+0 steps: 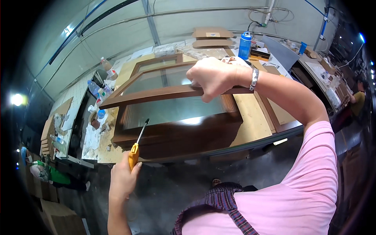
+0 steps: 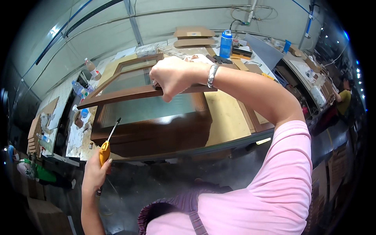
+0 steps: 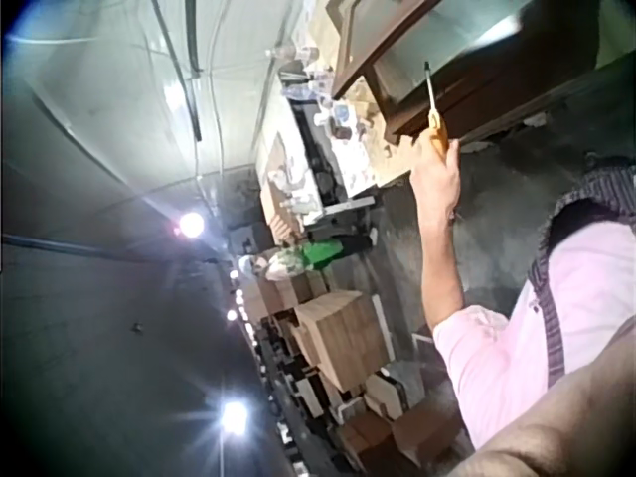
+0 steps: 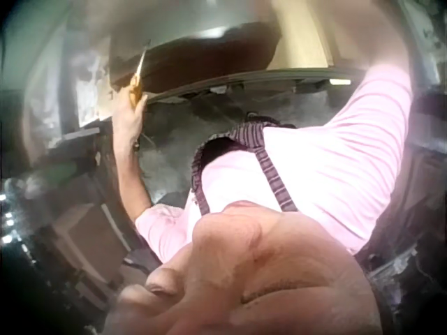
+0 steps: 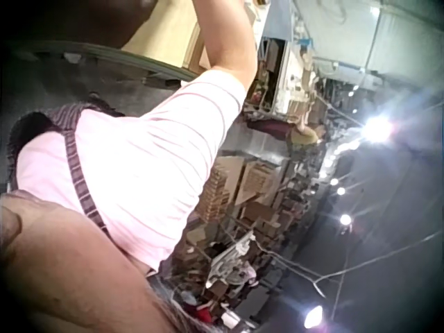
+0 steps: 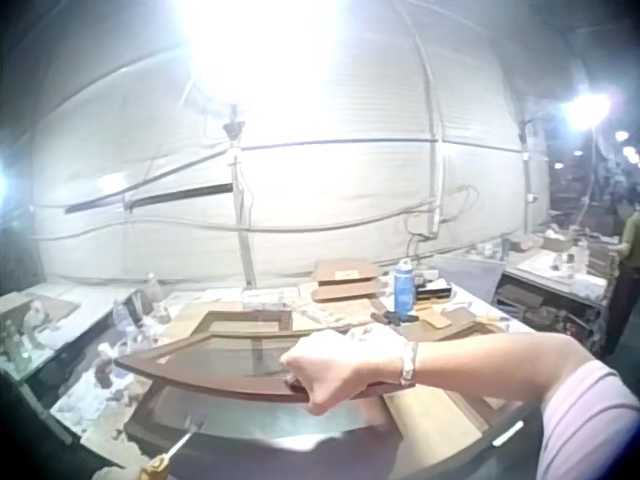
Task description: The person pours liquid onto a cloth and wipes the glass and wooden frame of a cabinet door. They then use a small wooden block and the cloth to clean the corners and edges of the glass before picking up the door and placing it aside.
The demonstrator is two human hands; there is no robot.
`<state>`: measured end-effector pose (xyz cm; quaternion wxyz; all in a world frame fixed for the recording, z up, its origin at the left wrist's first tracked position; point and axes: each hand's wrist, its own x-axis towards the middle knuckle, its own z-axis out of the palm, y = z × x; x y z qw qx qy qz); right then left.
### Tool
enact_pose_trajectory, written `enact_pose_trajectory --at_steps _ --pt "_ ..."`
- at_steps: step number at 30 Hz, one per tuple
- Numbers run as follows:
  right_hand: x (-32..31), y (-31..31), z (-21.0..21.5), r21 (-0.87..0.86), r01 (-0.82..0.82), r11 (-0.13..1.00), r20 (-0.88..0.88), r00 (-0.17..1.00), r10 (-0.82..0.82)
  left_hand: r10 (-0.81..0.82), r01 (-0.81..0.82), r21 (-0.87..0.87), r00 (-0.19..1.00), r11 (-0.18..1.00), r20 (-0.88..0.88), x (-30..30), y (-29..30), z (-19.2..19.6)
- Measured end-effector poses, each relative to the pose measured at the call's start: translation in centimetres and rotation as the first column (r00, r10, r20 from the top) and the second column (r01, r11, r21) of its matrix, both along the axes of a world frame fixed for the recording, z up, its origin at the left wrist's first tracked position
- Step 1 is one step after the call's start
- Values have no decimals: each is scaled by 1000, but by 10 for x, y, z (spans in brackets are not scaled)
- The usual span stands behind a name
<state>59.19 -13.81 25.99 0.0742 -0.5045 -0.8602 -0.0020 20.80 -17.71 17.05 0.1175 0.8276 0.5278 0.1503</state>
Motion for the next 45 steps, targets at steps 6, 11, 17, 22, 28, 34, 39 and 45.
enact_pose_trajectory --at_steps 6,11,17,22,28,34,39,45 --pt "4 -5 2 -4 -30 1000 -7 1000 30 5 -20 -130 994 991 -113 4 -6 4" --pt "3 -5 3 -23 -19 1000 -10 1000 19 -195 186 -222 981 957 -20 42 -28 10" --pt "2 -7 -8 -48 -11 999 35 999 13 -352 346 -167 936 923 -7 70 -31 5" --pt "1 -10 -10 -54 -5 999 54 999 8 -454 444 -176 891 879 -16 103 -46 0" --pt "3 -10 -16 -42 -20 999 35 999 21 -447 442 -65 889 895 -103 130 -42 -5" --pt "-1 -16 -28 -28 -26 999 33 999 27 -326 323 -44 932 945 -156 102 -43 -21" --pt "0 -24 -61 25 -42 999 28 999 41 -121 122 15 992 992 -46 46 -51 -47" --pt "3 -34 -78 42 -113 993 13 994 113 212 -231 59 949 971 233 -28 -60 -88"
